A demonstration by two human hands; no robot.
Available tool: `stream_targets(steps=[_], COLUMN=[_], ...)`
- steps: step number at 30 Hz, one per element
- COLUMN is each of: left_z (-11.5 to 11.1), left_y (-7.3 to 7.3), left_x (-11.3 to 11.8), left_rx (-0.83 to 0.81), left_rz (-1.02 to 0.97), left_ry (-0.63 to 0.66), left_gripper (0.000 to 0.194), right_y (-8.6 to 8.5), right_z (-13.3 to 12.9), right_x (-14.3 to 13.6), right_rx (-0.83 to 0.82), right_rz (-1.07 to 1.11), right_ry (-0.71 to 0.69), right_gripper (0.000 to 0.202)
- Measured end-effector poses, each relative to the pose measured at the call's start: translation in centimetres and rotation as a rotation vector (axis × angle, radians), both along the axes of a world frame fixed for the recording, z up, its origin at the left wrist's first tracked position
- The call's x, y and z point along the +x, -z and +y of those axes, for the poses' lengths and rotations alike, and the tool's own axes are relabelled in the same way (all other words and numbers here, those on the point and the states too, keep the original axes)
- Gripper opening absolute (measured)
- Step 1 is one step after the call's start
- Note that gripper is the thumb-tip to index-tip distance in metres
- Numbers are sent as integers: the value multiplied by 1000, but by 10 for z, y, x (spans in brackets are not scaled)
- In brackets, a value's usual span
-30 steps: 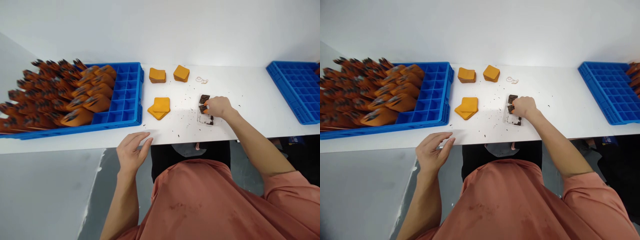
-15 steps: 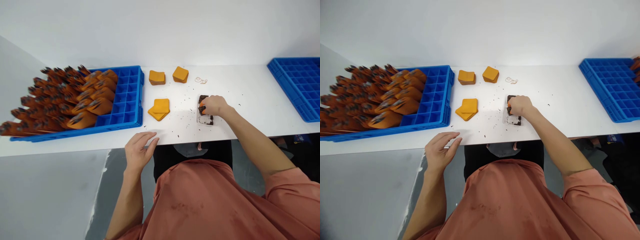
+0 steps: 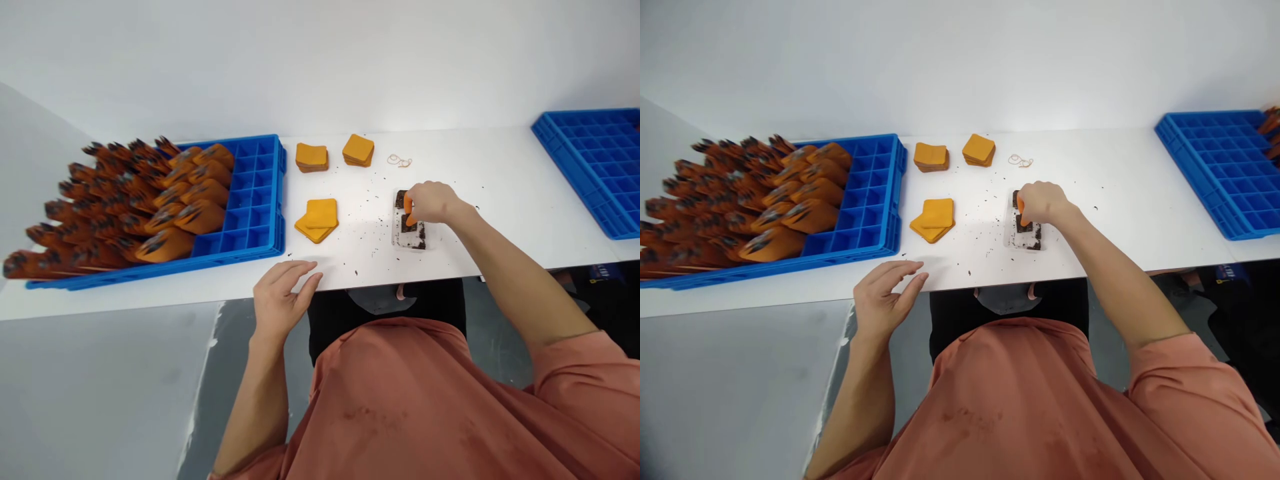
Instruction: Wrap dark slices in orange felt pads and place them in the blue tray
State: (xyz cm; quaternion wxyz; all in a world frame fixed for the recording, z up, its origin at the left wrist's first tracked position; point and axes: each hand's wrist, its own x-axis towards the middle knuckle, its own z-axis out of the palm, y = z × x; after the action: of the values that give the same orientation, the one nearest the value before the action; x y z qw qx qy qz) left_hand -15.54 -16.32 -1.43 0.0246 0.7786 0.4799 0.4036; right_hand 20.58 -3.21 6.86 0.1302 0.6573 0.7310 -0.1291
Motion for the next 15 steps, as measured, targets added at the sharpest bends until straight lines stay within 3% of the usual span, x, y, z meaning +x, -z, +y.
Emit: stream_targets(steps=[3,6,11,15], left_z=[20,59,135,164], left_y=[-9,-19,-27,-25], left_x=[2,12,46,61], left_rx=[-24,-97,-422,-640], left_rz=[0,51,358,429], left_ry=[-54,-173,-359,-473], left_gripper=[23,25,37,57], right_y=[-3,-4,-13,-18], right_z=[-4,-12,-29,-42], right_x=[7,8,3,12], right_rx=[-18,-28,27,103], right_rz=[52,45,56,119], right_ry=[1,-26,-88,-67], right_gripper=[17,15,10,12])
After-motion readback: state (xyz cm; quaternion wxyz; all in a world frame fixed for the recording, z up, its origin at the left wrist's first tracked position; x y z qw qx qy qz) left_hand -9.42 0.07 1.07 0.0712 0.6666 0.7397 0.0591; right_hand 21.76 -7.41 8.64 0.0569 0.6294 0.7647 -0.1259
